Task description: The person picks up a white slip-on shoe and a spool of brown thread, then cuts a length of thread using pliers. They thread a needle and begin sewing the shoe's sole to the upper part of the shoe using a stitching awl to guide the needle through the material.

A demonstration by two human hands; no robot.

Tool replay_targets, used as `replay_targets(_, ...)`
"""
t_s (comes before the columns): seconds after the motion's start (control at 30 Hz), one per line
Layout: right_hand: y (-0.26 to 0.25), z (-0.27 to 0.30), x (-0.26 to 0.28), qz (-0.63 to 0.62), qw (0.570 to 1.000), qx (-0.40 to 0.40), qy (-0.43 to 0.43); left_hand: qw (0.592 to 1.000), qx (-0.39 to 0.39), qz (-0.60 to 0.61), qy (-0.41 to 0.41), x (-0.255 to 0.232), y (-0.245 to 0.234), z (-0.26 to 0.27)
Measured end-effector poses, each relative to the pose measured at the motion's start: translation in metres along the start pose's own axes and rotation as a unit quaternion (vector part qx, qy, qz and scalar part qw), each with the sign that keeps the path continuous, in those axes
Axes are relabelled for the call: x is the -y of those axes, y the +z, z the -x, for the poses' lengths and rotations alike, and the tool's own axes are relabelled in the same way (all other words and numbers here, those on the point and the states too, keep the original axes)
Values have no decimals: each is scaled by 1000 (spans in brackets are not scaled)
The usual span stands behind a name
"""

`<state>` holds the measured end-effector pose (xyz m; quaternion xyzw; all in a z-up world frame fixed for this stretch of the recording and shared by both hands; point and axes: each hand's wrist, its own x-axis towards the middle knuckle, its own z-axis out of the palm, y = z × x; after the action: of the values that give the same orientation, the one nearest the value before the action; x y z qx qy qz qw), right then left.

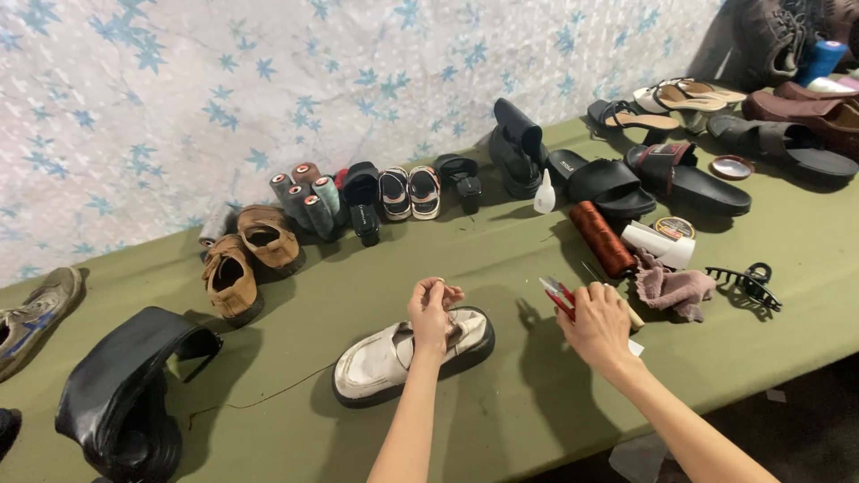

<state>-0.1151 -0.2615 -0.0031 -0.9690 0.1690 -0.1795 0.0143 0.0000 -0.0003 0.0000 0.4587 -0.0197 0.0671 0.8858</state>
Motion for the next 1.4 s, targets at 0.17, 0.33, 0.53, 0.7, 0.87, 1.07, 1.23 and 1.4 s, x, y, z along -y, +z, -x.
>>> replay_targets(0.17,-8,11,-8,99,990,-99,-8,1000,6,-10,3,4,-1,-5)
replay_targets(0.33,-29,33,45,-99,993,21,-62,1000,13,-22,7,-2,3,1)
replay_targets(0.53,-33,31,83,-386,921,51,-23,982,72,-171,-26,-23,12,-1)
replay_targets(0.7,-119,12,111,-584,803,118,-36,938,178,-296,2,-85,50,28)
replay_targets(0.87,-139,11,114,-691,709,140,-22,912,220,-347,16,-141,54,45)
replay_targets(1.07,-132,8,90,-753,645,128,-15,864,287,-413,29,-236,18,57)
replay_targets(1.23,-136,9,79,-722,673,164,-11,849,216,-482,7,-327,-31,69)
replay_targets(1.4,-138,17,92,-693,697,183,-37,855,133,-501,-4,-366,-120,60)
